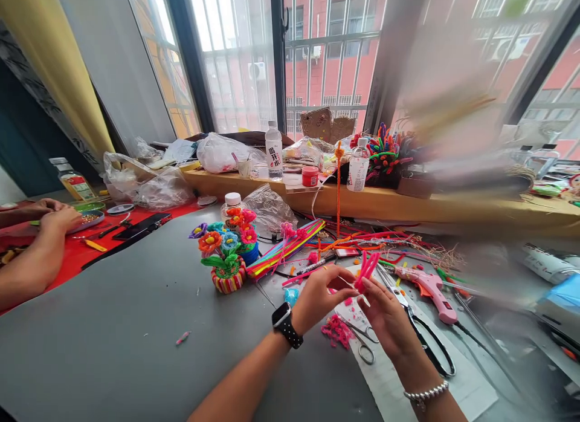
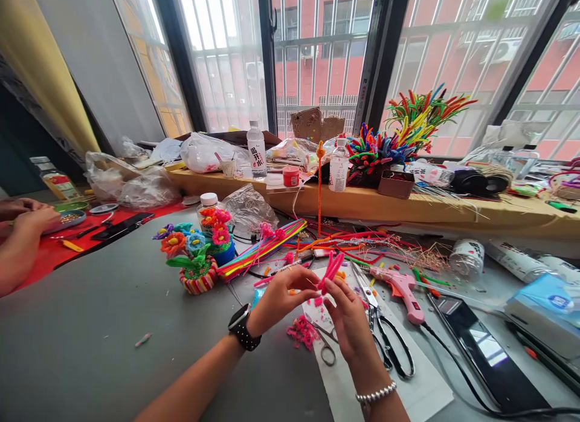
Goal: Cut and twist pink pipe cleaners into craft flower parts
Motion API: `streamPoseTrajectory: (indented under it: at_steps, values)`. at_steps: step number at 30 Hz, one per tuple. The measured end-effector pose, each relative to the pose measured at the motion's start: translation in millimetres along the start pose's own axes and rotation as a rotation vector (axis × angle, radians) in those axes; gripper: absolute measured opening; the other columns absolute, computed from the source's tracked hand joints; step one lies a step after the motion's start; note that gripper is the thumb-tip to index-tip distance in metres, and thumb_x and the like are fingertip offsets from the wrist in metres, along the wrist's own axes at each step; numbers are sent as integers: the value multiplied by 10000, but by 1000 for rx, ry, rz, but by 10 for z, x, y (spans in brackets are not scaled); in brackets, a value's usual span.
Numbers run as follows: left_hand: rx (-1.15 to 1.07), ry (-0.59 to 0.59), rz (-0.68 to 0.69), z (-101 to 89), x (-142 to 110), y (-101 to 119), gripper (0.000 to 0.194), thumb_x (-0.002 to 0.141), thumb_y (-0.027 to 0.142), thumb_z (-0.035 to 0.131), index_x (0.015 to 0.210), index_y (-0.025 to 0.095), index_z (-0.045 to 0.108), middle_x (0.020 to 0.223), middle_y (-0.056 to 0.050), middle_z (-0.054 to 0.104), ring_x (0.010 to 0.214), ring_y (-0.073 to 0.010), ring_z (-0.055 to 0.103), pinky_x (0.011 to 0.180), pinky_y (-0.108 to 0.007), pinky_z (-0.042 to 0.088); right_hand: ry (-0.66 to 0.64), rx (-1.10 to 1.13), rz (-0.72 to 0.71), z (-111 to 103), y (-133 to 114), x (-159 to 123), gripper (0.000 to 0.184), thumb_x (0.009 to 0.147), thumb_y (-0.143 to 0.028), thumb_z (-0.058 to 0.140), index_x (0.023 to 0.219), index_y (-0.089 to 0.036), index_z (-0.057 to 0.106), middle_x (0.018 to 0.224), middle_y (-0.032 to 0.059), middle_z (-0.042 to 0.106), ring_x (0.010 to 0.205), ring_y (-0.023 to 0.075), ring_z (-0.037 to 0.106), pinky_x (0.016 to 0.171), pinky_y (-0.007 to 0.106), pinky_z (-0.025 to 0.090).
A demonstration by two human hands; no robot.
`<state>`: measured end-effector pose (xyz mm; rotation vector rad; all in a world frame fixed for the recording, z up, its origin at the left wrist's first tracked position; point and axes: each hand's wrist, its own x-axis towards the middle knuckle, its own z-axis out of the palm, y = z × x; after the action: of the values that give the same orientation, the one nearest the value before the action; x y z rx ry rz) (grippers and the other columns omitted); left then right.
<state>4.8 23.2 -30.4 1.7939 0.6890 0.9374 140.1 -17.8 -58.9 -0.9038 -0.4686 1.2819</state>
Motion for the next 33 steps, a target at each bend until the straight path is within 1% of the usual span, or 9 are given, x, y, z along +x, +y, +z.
streamPoseTrajectory:
  at_steps: [2, 4, 6, 8, 12, 19, 25, 29, 33]
  values:
    - [116, -9, 79, 32, -16, 0, 217, 699, 264, 592, 879, 153, 544, 805, -35, 590, 729, -134, 588, 699, -260, 470, -22, 51, 32, 3, 8, 5, 132, 555, -233, 731, 671, -217, 670, 733, -23, 638, 712, 127, 570, 635, 223, 450]
    - [241, 20, 142, 64, -28, -19, 205, 704, 233, 587, 887, 161, 528, 797, -28, 591, 726, -128, 580, 703, -258, 467, -34, 77, 55, 19, 27, -2, 119, 565, -230, 723, 669, -217, 668, 746, -23, 643, 715, 121, 573, 629, 217, 453]
    - [347, 52, 178, 90, -35, -44, 171, 715, 211, 570, 869, 163, 513, 774, -18, 588, 703, -119, 570, 688, -249, 462, -43, 90, 68, 42, 46, -16, 111, 575, -243, 714, 671, -216, 666, 760, -15, 649, 710, 124, 578, 623, 224, 454]
    - [399, 62, 199, 106, -40, -59, 117, 736, 193, 532, 845, 165, 501, 757, -11, 583, 677, -108, 561, 663, -236, 461, -56, 118, 86, 62, 56, -31, 117, 571, -246, 714, 671, -213, 664, 761, -9, 650, 711, 127, 580, 626, 227, 456]
    - [426, 90, 235, 107, -44, -44, 76, 754, 172, 482, 827, 159, 496, 758, -18, 581, 667, -101, 557, 647, -222, 464, -46, 125, 89, 67, 40, -38, 144, 546, -217, 730, 673, -209, 663, 756, -17, 640, 698, 116, 569, 605, 209, 455]
    - [459, 143, 287, 94, -55, -14, 64, 766, 193, 473, 795, 157, 517, 727, -23, 591, 646, -102, 560, 622, -218, 470, 46, 84, -39, 35, 58, -1, 182, 498, -253, 771, 654, -233, 677, 712, -55, 593, 631, 67, 520, 540, 151, 430]
    - [407, 209, 360, 82, -65, -12, 99, 777, 202, 492, 751, 148, 571, 741, -44, 617, 687, -113, 578, 639, -217, 469, 52, 37, -57, 52, 74, -14, 180, 498, -252, 775, 652, -229, 684, 701, -36, 609, 654, 90, 534, 547, 170, 432]
    - [403, 224, 333, 67, -72, -10, 128, 789, 228, 479, 764, 162, 585, 745, -36, 626, 710, -117, 579, 658, -218, 463, 39, 6, -63, 83, 57, -42, 155, 503, -231, 773, 632, -221, 688, 684, -19, 629, 645, 107, 543, 544, 189, 435]
    - [521, 200, 304, 71, -75, -28, 147, 805, 237, 440, 824, 172, 570, 765, -44, 611, 708, -126, 566, 659, -238, 456, 43, -8, -75, 88, 72, -52, 155, 510, -241, 767, 644, -230, 691, 693, -17, 628, 652, 116, 545, 521, 189, 433]
